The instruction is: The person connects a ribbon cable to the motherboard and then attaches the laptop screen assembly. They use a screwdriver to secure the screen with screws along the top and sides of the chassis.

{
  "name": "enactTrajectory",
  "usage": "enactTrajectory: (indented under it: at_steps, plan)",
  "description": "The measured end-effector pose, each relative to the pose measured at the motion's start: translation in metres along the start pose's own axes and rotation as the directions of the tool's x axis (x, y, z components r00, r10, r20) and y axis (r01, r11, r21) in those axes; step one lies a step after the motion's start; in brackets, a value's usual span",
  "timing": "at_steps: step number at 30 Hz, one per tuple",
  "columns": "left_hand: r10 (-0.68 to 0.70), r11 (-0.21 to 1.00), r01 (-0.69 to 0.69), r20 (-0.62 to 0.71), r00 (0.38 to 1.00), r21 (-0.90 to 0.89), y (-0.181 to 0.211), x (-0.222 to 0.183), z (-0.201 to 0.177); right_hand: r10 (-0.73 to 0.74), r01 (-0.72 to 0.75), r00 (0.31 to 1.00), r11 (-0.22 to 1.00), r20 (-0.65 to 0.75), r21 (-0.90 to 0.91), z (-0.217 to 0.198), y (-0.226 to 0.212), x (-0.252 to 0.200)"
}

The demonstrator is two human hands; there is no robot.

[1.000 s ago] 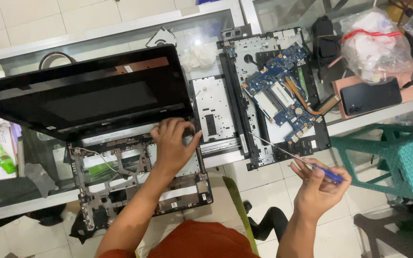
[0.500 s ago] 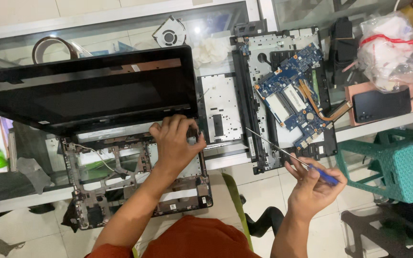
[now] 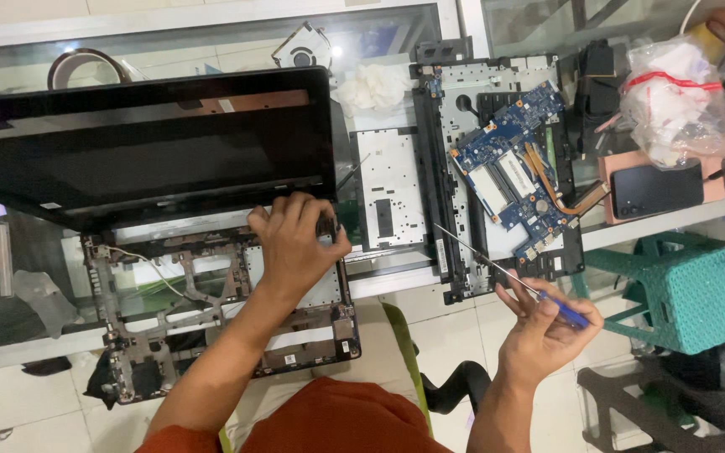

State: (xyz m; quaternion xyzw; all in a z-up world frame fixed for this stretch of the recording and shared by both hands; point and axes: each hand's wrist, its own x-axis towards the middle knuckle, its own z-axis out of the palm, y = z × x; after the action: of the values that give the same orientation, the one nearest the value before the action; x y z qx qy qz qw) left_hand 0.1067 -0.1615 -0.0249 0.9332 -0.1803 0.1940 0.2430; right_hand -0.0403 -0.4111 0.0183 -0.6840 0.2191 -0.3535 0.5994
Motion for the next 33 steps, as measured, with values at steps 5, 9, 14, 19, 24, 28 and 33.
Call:
enactTrajectory:
  at_steps: [5, 9, 14, 19, 24, 28, 33]
  plan:
    - [0.03, 1.0, -0.03, -0.006, 1.0, -0.002, 0.002, -0.001, -0.001, 0.141, -0.127, 0.989, 0.968, -0.052, 0.215, -0.022, 0.004, 0.003]
    - [0.141, 0.989, -0.144, 0.127, 0.982, 0.015, 0.009, -0.013, -0.002, 0.322, -0.329, 0.942, 0.819, 0.099, 0.469, -0.041, -0.023, 0.005]
    - [0.256, 0.961, -0.274, 0.277, 0.926, 0.028, 0.034, -0.024, -0.02, 0.595, -0.602, 0.786, 0.798, 0.169, -0.006, -0.043, -0.037, -0.003]
    - [0.233, 0.96, -0.272, 0.351, 0.907, 0.065, 0.038, -0.045, -0.013, 0.889, -0.826, 0.425, 0.458, 0.172, -0.327, -0.02, -0.004, -0.033]
    - [0.236, 0.97, -0.242, 0.329, 0.914, -0.024, 0.039, -0.055, -0.009, 0.739, -0.741, 0.662, 0.671, 0.128, -0.04, -0.007, 0.037, -0.049]
    - [0.239, 0.96, -0.275, 0.366, 0.9, 0.048, 0.039, -0.06, -0.005, 0.709, -0.708, 0.703, 0.705, 0.051, -0.04, 0.004, 0.029, -0.047]
    - [0.299, 0.947, -0.311, 0.139, 0.944, 0.078, 0.029, -0.039, 0.017, 0.69, -0.689, 0.723, 0.724, 0.034, -0.029, 0.007, 0.025, -0.048]
